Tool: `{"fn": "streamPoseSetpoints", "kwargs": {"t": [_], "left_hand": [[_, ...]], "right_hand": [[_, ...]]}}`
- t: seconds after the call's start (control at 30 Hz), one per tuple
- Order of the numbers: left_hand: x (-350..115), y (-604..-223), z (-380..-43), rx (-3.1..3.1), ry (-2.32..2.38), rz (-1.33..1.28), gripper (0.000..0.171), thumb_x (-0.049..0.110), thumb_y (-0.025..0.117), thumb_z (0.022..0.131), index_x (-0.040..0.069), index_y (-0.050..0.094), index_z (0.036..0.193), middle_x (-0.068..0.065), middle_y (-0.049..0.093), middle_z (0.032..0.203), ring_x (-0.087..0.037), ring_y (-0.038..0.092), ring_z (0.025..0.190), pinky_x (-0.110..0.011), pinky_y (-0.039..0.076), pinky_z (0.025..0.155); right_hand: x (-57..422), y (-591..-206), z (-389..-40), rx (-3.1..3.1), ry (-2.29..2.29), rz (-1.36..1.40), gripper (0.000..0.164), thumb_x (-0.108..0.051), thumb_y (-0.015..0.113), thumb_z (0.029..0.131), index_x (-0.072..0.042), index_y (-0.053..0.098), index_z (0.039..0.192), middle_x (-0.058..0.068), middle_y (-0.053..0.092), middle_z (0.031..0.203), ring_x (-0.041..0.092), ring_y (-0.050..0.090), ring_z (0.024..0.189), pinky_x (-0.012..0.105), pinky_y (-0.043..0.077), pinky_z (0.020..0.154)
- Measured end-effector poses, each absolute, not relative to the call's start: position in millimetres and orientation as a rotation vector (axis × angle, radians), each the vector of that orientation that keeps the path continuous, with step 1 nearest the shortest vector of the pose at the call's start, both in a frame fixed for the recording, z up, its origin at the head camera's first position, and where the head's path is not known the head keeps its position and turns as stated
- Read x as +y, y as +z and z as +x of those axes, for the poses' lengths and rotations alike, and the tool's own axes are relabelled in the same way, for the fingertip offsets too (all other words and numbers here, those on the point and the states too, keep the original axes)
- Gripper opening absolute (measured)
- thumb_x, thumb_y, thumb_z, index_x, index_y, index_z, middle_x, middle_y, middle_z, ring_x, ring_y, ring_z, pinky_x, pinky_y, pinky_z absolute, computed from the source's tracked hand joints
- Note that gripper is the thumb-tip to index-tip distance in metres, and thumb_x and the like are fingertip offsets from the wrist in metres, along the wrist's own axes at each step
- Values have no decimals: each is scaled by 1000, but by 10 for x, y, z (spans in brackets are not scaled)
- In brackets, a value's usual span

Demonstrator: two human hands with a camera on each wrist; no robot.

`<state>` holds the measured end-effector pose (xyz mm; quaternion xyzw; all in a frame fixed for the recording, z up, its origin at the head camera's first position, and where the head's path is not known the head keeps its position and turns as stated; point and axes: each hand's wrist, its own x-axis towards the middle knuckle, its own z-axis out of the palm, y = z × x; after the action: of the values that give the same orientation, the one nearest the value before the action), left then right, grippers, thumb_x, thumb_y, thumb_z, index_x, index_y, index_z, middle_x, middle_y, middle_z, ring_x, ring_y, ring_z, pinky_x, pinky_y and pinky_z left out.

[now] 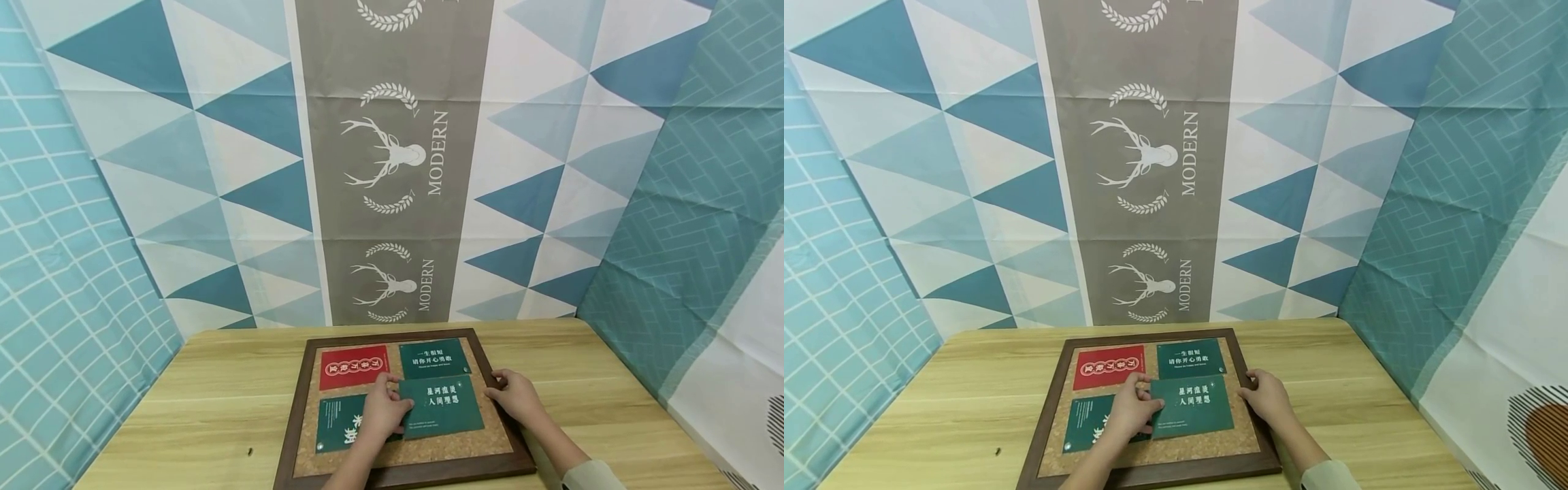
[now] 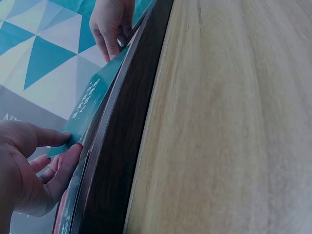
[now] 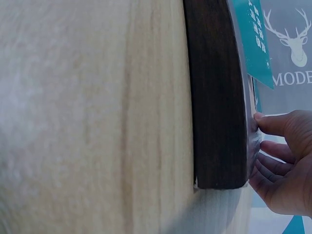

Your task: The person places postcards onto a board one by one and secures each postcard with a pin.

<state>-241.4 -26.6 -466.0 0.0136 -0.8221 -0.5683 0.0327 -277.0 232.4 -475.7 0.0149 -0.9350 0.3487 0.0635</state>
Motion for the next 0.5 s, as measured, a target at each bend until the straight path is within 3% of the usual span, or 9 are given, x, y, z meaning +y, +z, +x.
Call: {"fn": "streamPoseSetpoints", "kwargs": {"t": [0.5], "left_hand": [[-168,-4651,-2450,-2563,-1666,16,44,2,71,78,-4,53,116,-10,51,81,-16,53,60,-27,48,38]], "right_hand": [[2304,-4710,-2724,-2823,1114,32,45,-16,68,84,8,56,121,17,63,98,24,61,82,36,51,62]]}}
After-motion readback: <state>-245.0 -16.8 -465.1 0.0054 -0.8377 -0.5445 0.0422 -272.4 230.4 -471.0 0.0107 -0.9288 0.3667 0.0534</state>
